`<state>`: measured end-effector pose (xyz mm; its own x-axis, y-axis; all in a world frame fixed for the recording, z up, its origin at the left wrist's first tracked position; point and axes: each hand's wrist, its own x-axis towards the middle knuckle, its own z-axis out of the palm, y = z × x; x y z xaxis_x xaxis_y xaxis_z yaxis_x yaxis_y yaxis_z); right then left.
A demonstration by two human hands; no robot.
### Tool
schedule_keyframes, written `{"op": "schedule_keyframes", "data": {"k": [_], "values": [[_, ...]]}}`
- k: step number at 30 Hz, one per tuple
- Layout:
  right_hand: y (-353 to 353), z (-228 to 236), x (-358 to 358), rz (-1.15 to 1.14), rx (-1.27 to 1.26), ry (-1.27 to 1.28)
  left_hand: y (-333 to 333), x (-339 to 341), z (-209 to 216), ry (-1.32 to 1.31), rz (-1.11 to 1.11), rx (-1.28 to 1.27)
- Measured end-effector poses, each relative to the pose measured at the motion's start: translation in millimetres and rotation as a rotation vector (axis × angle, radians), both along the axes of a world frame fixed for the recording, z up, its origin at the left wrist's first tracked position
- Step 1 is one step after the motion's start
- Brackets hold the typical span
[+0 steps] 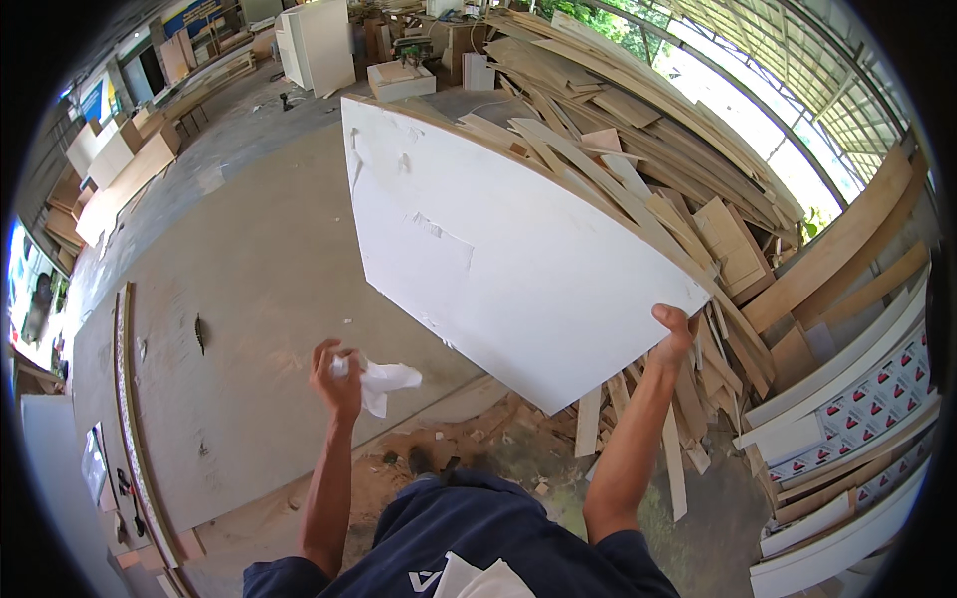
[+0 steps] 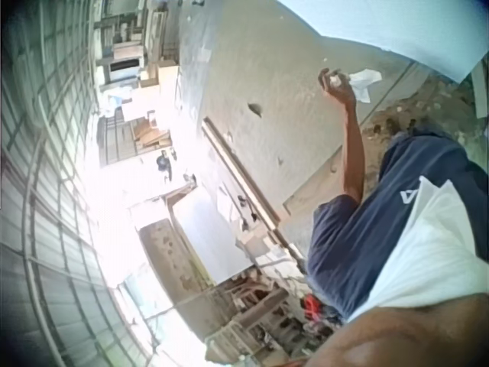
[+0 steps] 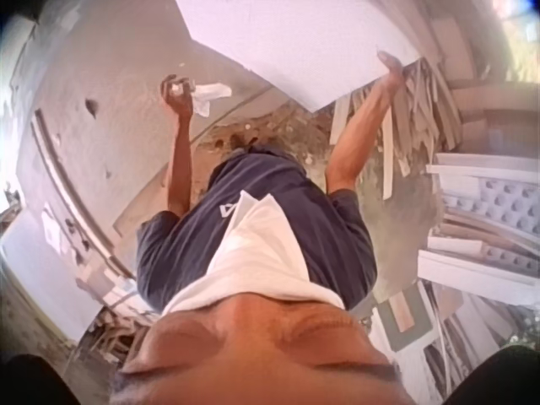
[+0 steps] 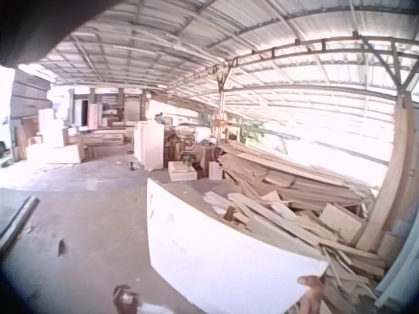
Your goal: The person picks up a white rectangular board and peels off a protective plastic film from its surface. They then wipe the board with a white cloth to remove residue and place it on a workbench.
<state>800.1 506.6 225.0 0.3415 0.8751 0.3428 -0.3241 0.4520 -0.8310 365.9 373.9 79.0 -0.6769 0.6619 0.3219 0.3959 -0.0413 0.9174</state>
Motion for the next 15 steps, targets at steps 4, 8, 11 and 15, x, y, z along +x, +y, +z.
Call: {"op": "schedule_keyframes", "data": {"k": [4, 8, 11, 15], "values": [[-3, -5, -1, -0.036, -0.006, 0.015, 65, 42, 55, 0.409, -0.161, 0.187], [-10, 1, -4, 0.039, 0.008, -0.019, 112, 85, 94, 0.571, -0.325, 0.336], [-14, 6, -4, 0.075, 0.024, -0.064, 136, 79, 89, 0.727, -0.448, 0.368], [-13, -2, 1, 0.081, -0.002, -0.072, 151, 58, 89, 0.993, -0.547, 0.477]]}}
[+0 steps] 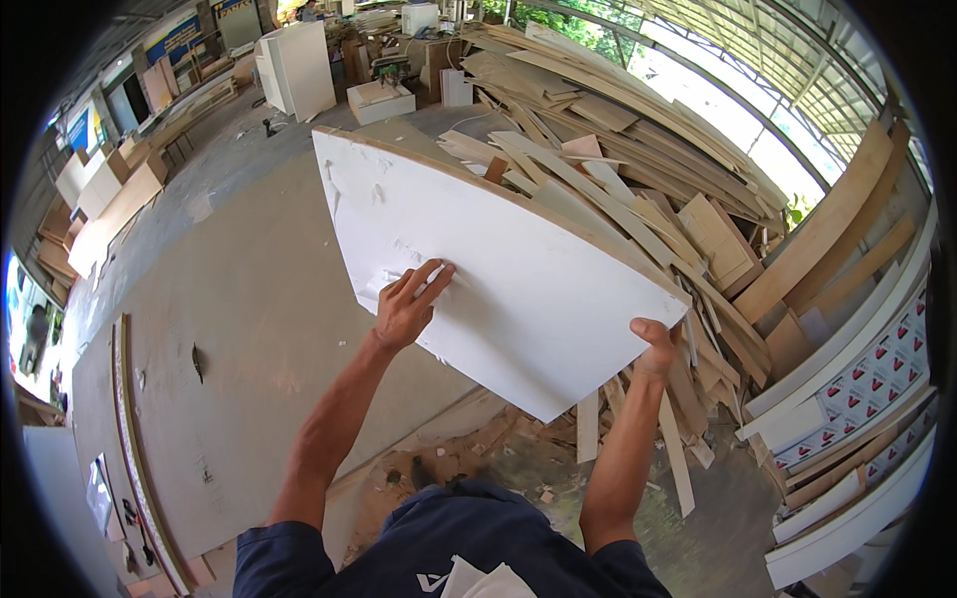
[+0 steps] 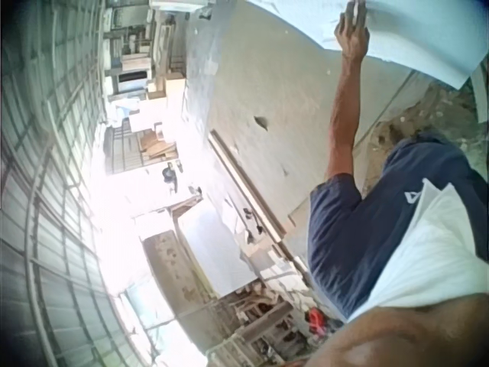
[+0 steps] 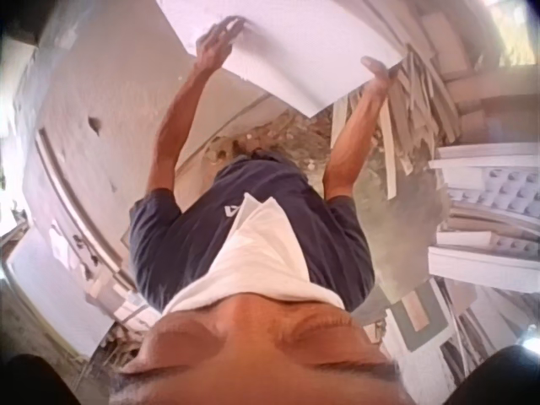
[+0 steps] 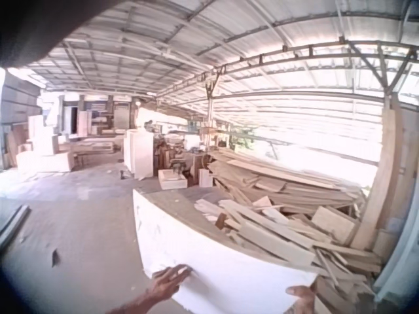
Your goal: The person picks up a white rectangular board and peels off a protective plastic film from its surface. They then wipe the board with a white cloth to remove residue and place it on a workbench.
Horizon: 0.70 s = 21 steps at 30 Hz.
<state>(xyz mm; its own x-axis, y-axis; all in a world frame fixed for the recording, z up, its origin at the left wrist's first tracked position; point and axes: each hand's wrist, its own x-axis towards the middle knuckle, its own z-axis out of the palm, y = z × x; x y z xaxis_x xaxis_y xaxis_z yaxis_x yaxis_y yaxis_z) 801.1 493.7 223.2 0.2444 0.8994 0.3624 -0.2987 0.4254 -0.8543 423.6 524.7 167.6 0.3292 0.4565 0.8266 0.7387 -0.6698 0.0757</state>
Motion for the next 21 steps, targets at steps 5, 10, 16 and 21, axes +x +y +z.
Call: {"op": "schedule_keyframes", "data": {"k": [5, 10, 16, 21], "values": [[2, -5, 1, -0.001, -0.015, 0.014, 11, -12, 2, 0.091, -0.106, 0.104], [4, -8, 1, -0.062, -0.018, 0.045, 21, -23, 1, 0.154, -0.126, 0.129], [0, -1, -6, -0.079, -0.026, 0.070, 17, -10, -6, -0.245, 0.001, -0.181], [6, -9, 3, -0.057, 0.019, 0.057, 1, 47, 0, -0.909, 0.332, -0.365]]}}
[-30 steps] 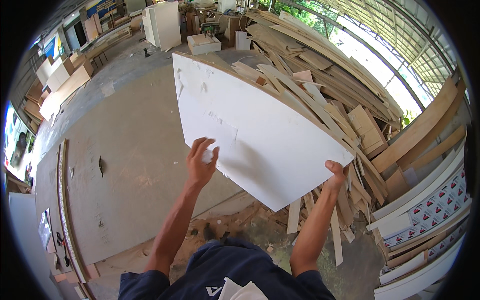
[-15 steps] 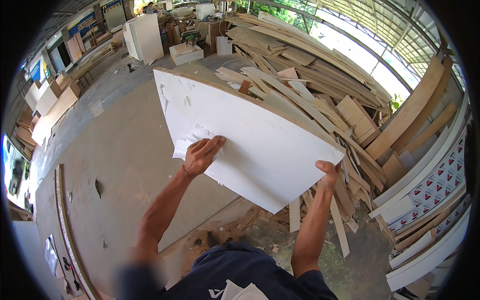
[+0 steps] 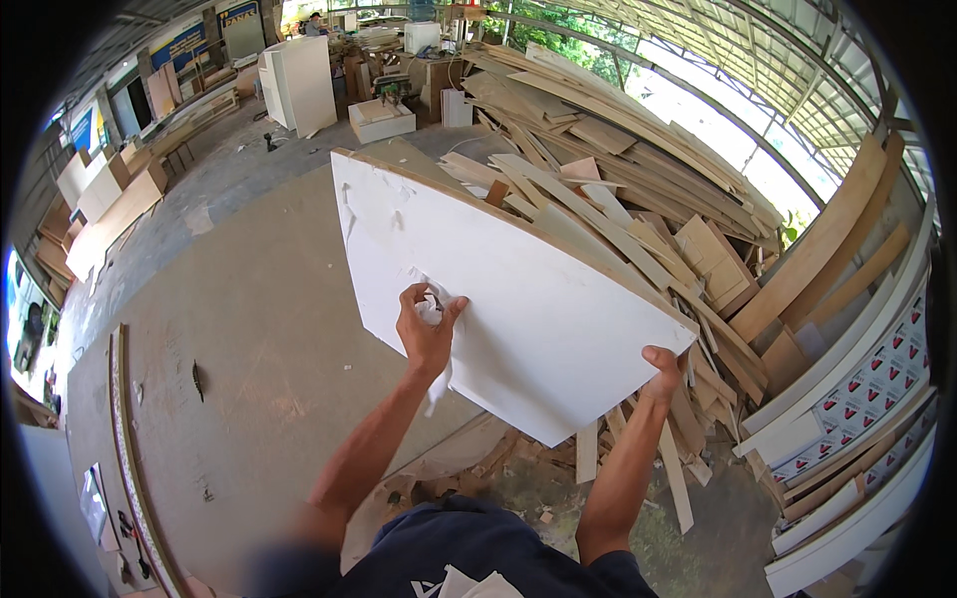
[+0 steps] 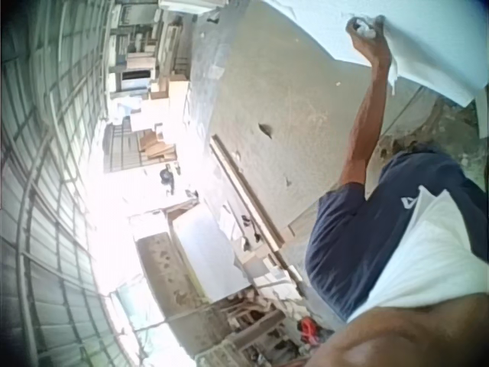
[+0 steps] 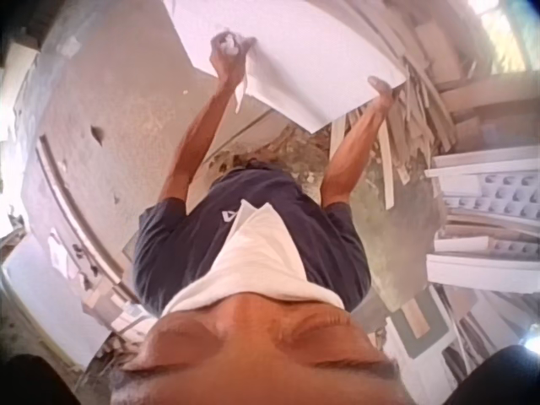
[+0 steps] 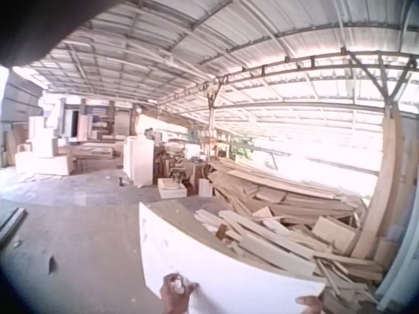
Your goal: The person picks up a white rectangular board and peels off a protective plastic film from its surface. They then wipe the board with a white cloth to remove residue and place it on a workbench.
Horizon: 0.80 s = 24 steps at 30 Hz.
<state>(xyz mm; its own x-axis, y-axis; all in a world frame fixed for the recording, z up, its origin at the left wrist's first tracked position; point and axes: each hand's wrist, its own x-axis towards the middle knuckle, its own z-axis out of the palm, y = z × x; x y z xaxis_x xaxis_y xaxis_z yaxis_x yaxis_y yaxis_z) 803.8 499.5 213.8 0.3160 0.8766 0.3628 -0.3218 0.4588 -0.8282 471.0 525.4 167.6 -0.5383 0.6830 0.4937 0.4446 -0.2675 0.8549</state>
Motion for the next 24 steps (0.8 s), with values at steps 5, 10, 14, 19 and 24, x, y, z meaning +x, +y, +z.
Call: {"op": "schedule_keyframes", "data": {"k": [5, 10, 14, 19, 24], "values": [[5, 7, -5, 0.010, 0.036, 0.018, 3, 6, -13, -0.289, -0.021, -0.096], [9, 4, -3, -0.019, 0.061, -0.018, 18, -25, -75, -0.642, 0.006, 0.002], [14, 3, 2, -0.017, 0.005, 0.021, -2, -74, -125, -0.996, 0.220, -0.072], [12, 9, -4, -0.073, -0.049, 0.051, -44, -164, -162, -1.190, 0.238, 0.118], [15, 5, -5, -0.152, -0.111, 0.051, -83, -260, -176, -1.283, 0.274, 0.338]]}}
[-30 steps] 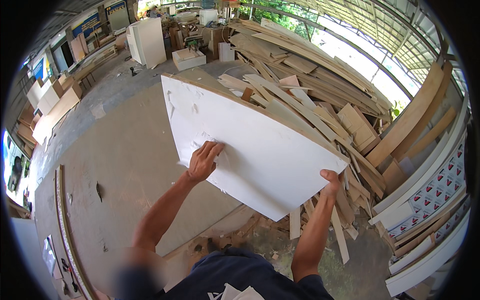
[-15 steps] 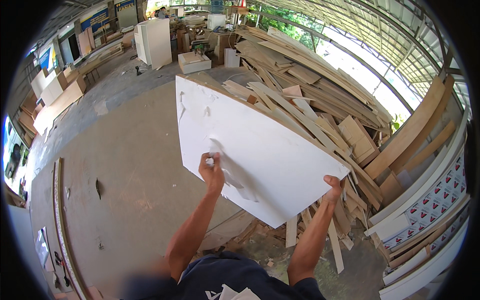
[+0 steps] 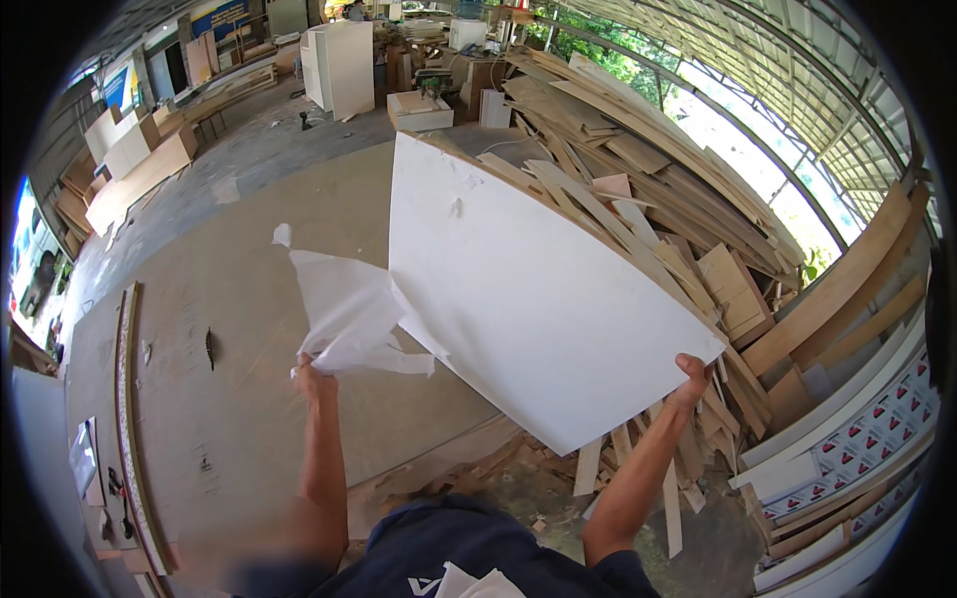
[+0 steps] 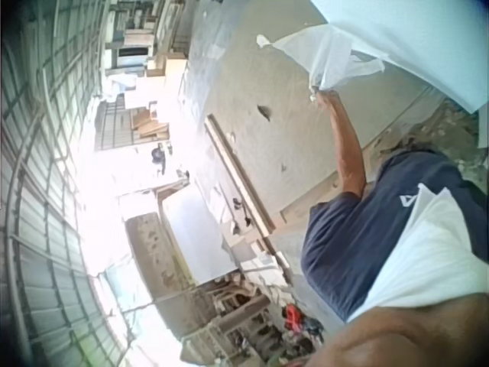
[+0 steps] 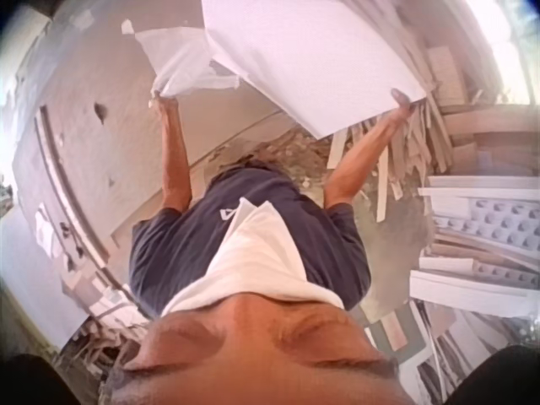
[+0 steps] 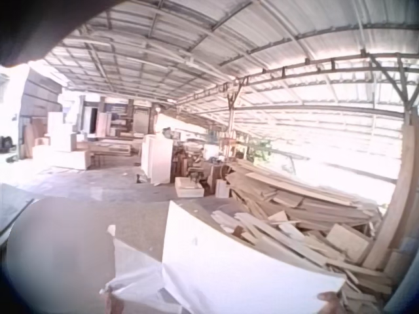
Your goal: The person picks up a white rectangular board and peels off a protective plastic film from its surface. They then wipe the board with a white cloth to remove residue and place it on a workbench.
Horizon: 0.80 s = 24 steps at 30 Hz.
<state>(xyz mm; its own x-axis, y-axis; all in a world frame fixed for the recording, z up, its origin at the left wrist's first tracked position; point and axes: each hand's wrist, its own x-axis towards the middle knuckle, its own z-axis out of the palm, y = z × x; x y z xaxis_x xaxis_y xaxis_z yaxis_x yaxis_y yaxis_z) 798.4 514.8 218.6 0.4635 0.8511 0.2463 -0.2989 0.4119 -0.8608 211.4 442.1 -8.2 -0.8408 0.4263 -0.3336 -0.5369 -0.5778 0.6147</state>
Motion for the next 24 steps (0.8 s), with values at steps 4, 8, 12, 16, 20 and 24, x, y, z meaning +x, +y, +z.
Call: {"op": "schedule_keyframes", "data": {"k": [4, 8, 12, 16, 20, 24], "values": [[6, -8, 14, 0.115, 0.040, -0.020, -26, -69, -3, 0.083, 0.202, -0.066], [-4, 3, 7, 0.061, 0.068, -0.030, -40, -72, 43, 0.481, 0.487, -0.580], [-6, -1, 1, 0.010, 0.050, -0.043, -51, -83, 147, 0.717, 0.720, -0.428], [-4, -16, 14, 0.005, 0.073, -0.045, -25, -77, 190, 1.109, 0.590, -0.692], [-9, -15, 13, 0.010, 0.063, -0.039, 30, 12, 197, 1.557, -0.086, -0.761], [-14, -6, -2, 0.003, 0.107, -0.055, 69, 80, 171, 1.301, -0.695, -0.714]]}}
